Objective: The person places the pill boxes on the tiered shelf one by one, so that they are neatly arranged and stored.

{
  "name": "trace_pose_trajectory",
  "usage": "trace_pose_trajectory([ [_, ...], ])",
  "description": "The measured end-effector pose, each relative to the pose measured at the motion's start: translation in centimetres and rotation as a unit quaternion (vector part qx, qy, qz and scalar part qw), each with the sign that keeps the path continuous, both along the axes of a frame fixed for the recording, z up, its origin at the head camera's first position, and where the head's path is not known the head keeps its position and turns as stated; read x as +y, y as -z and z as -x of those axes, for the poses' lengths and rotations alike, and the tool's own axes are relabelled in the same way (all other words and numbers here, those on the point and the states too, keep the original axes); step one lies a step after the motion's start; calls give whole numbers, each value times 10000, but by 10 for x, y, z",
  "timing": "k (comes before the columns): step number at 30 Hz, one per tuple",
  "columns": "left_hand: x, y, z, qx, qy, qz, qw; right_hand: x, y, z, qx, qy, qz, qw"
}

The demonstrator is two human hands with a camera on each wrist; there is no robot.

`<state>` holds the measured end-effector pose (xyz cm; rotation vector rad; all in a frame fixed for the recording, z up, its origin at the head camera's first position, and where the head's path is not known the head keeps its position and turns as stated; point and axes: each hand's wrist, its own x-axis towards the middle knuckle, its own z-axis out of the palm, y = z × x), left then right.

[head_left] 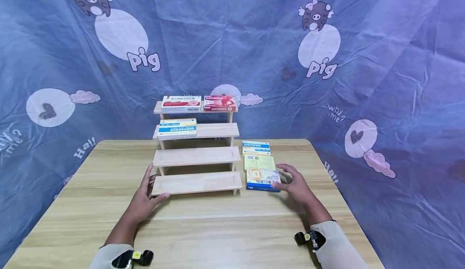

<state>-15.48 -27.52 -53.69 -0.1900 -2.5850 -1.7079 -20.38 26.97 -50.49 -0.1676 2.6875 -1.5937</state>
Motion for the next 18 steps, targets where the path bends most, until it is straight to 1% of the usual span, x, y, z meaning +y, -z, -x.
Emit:
trace_pose_trajectory([
  [5, 0, 0, 1, -25, -12, -24, 10000, 7, 9, 2, -151, -324, 531, 9979],
  [8, 1, -1, 1, -3, -1, 16, 10000, 9, 14, 4, -105, -507, 711, 9961],
  [12, 0, -2, 0, 78, 13, 22, 10000, 12, 17, 6, -45, -455, 640, 9969],
  [18, 1, -4, 0, 101, 38, -96, 9999, 17, 20, 6, -103, -395, 514, 9978],
])
